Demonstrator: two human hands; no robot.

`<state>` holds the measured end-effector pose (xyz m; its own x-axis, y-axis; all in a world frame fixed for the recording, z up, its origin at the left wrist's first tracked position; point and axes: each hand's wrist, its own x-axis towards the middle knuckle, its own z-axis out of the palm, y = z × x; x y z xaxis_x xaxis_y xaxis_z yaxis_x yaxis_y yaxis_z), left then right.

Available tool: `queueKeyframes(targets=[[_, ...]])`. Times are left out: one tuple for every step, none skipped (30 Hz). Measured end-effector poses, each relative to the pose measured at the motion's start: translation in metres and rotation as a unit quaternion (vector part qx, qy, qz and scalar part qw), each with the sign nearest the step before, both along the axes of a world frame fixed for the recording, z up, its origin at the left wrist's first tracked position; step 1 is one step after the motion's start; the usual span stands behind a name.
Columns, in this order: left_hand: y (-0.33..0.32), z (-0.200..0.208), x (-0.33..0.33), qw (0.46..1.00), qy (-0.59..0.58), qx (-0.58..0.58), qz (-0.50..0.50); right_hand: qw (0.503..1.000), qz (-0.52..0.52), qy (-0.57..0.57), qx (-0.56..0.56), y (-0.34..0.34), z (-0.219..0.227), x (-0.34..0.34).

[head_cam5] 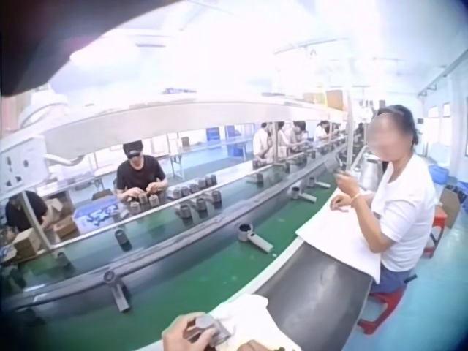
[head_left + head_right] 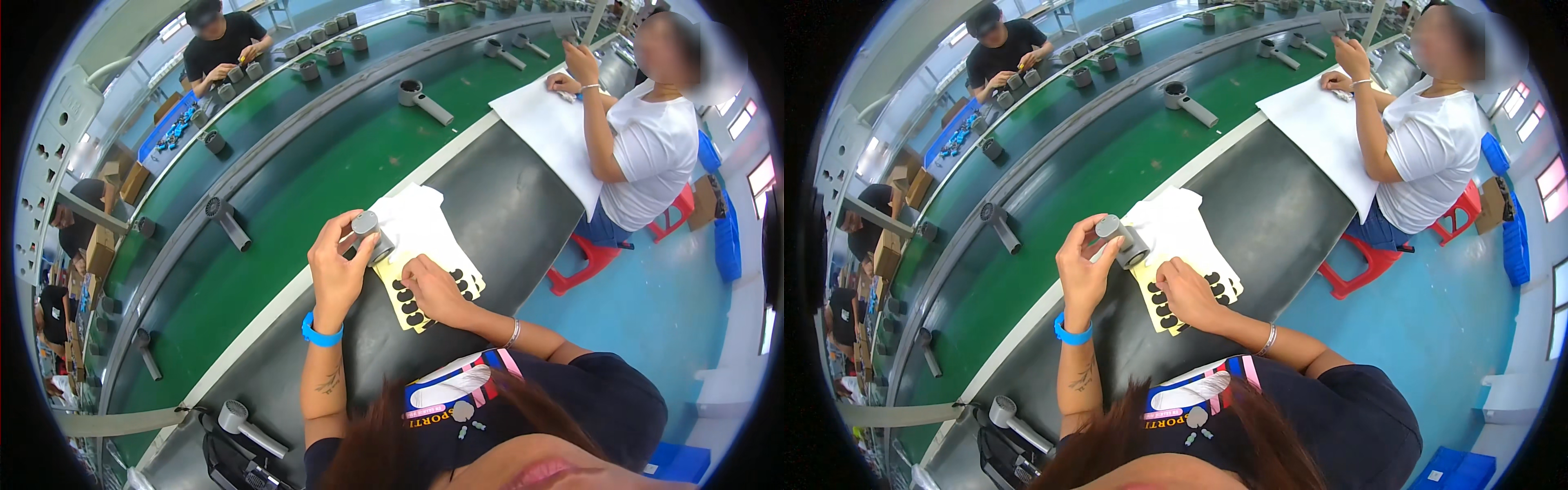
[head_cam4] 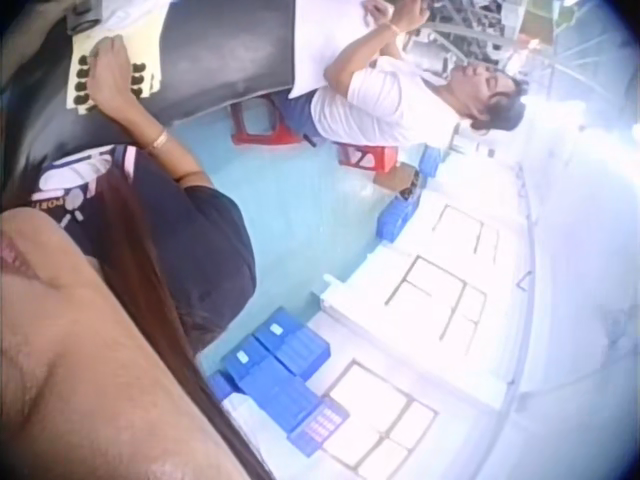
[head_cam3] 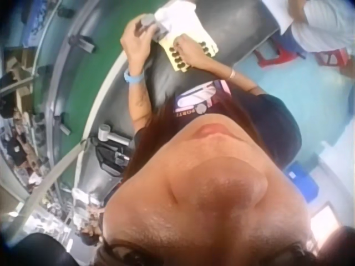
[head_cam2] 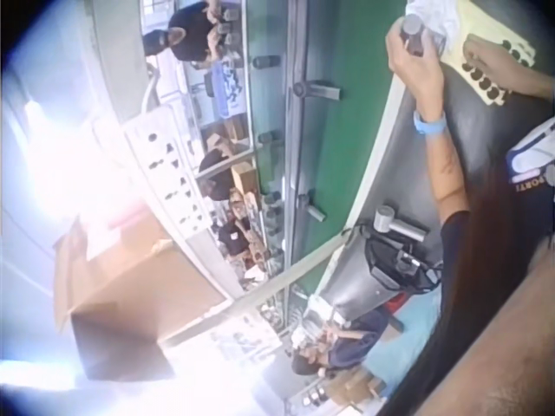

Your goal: Applying small adhesive gaskets to electronic components and placing them into a tray at a manual assembly station.

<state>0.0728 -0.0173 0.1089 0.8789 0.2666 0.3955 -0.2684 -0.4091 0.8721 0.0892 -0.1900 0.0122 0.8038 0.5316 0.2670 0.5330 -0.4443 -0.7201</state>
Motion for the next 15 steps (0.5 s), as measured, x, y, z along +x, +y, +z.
queueKeyframes(targets=[[0.000,-0.001,0.000,1.000,0.002,0.000,0.001,1.000,-0.003,0.006,0.013,0.000,-0.002,0.000],[0.000,-0.001,0.000,1.000,0.004,0.000,0.003,1.000,-0.002,0.008,0.013,0.000,-0.003,0.000],[0.000,-0.002,0.000,1.000,0.005,0.000,0.003,0.995,-0.009,0.078,0.064,0.000,-0.004,0.001],[0.000,-0.002,-0.001,1.000,0.003,0.000,0.003,0.983,-0.015,0.145,0.115,-0.001,-0.004,0.001],[-0.001,-0.003,-0.003,1.000,0.001,-0.001,0.003,0.983,-0.002,0.135,0.122,-0.003,-0.004,0.003],[-0.001,-0.004,-0.004,1.000,-0.002,-0.002,0.003,0.983,-0.002,0.134,0.122,-0.004,-0.004,0.003],[-0.001,-0.005,-0.004,1.000,-0.003,-0.002,0.003,0.975,-0.009,0.161,0.150,-0.005,-0.004,0.003],[-0.001,-0.007,-0.004,1.000,-0.016,-0.010,0.010,0.966,-0.015,0.189,0.177,-0.005,-0.004,0.003],[-0.002,-0.008,-0.004,0.999,-0.029,-0.018,0.018,0.956,-0.017,0.224,0.191,-0.007,-0.003,0.003],[-0.002,-0.007,-0.005,0.999,-0.029,-0.017,0.018,0.956,-0.016,0.224,0.191,-0.009,-0.003,0.003],[-0.002,-0.007,-0.006,0.999,-0.027,-0.022,0.022,0.953,-0.013,0.237,0.187,-0.011,-0.002,0.003],[-0.001,-0.006,-0.007,0.999,-0.025,-0.027,0.026,0.951,-0.010,0.250,0.182,-0.013,-0.002,0.002],[0.000,-0.004,-0.009,0.999,-0.025,-0.027,0.026,0.951,-0.010,0.251,0.182,-0.016,0.002,0.003],[0.000,0.000,-0.015,0.999,-0.020,-0.025,0.006,0.957,-0.007,0.240,0.163,-0.019,0.007,0.004],[0.000,0.005,-0.019,1.000,-0.015,-0.022,-0.013,0.962,-0.005,0.231,0.145,-0.022,0.014,0.004]])
